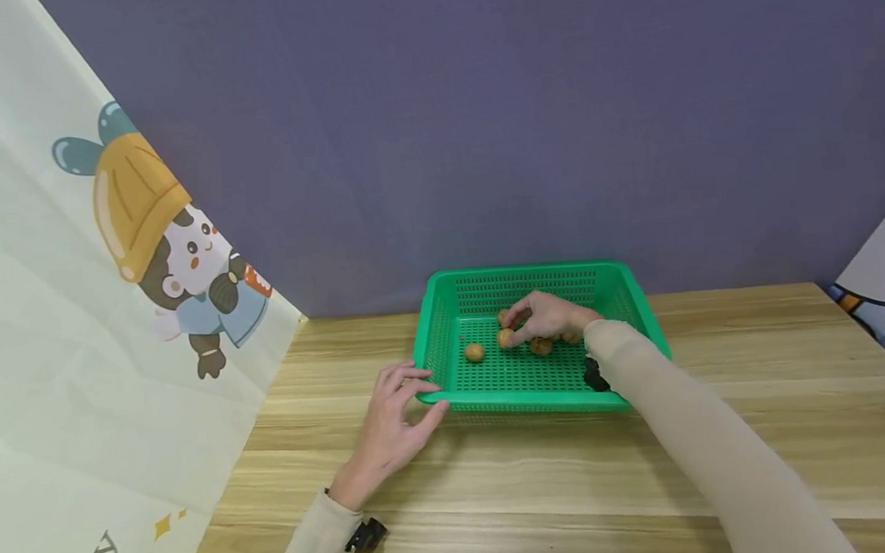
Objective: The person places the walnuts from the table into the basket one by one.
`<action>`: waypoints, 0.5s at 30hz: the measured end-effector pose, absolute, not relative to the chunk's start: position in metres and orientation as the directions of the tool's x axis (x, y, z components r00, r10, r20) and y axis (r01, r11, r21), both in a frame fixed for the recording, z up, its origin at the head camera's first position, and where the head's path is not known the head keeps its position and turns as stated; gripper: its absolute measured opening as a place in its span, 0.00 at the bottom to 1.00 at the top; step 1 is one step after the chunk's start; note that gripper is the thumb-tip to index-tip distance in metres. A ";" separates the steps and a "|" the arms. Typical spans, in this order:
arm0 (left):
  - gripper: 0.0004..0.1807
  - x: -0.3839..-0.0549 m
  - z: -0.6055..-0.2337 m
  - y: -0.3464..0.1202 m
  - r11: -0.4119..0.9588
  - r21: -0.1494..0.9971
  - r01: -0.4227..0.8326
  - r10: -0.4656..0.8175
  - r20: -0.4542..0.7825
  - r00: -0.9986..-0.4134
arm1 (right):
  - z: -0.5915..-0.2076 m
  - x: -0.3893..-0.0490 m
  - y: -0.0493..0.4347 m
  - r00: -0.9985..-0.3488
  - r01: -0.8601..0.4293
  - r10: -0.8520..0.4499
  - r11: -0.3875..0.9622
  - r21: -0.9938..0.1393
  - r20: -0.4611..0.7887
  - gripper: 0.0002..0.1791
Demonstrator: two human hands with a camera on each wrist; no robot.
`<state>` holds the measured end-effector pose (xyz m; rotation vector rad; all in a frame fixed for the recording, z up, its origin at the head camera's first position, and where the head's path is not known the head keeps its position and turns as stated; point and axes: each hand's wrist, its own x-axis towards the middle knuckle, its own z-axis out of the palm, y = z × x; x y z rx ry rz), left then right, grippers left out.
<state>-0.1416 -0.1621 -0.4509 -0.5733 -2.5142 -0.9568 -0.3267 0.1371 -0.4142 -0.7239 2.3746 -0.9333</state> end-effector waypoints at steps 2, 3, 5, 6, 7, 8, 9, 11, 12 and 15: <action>0.10 -0.141 -0.451 -0.162 0.686 0.521 0.507 0.237 0.499 -0.834 | -0.417 -0.327 0.136 -0.750 -0.309 -0.617 0.644 -0.700 -0.238 0.21; 0.10 -0.141 -0.450 -0.161 0.687 0.517 0.512 0.238 0.505 -0.829 | -0.418 -0.327 0.135 -0.754 -0.319 -0.614 0.654 -0.686 -0.235 0.20; 0.10 -0.141 -0.450 -0.161 0.688 0.508 0.518 0.237 0.518 -0.822 | -0.420 -0.328 0.134 -0.763 -0.328 -0.604 0.670 -0.666 -0.232 0.18; 0.10 -0.141 -0.450 -0.161 0.687 0.508 0.519 0.236 0.521 -0.821 | -0.421 -0.328 0.134 -0.766 -0.336 -0.601 0.678 -0.654 -0.229 0.18; 0.09 -0.141 -0.450 -0.161 0.689 0.506 0.520 0.235 0.523 -0.820 | -0.421 -0.328 0.133 -0.766 -0.348 -0.602 0.682 -0.643 -0.224 0.18; 0.10 -0.141 -0.450 -0.161 0.689 0.507 0.518 0.234 0.521 -0.821 | -0.422 -0.329 0.133 -0.767 -0.353 -0.602 0.686 -0.636 -0.223 0.18; 0.10 -0.141 -0.450 -0.161 0.689 0.510 0.515 0.233 0.516 -0.824 | -0.422 -0.329 0.133 -0.767 -0.359 -0.601 0.691 -0.627 -0.223 0.18; 0.10 -0.142 -0.450 -0.161 0.686 0.521 0.508 0.233 0.504 -0.832 | -0.423 -0.329 0.133 -0.770 -0.358 -0.595 0.701 -0.616 -0.229 0.18; 0.10 -0.142 -0.450 -0.161 0.683 0.528 0.504 0.233 0.497 -0.836 | -0.423 -0.329 0.133 -0.771 -0.355 -0.593 0.703 -0.616 -0.231 0.18; 0.10 -0.141 -0.451 -0.161 0.681 0.533 0.502 0.233 0.493 -0.838 | -0.424 -0.328 0.134 -0.776 -0.338 -0.584 0.703 -0.625 -0.237 0.18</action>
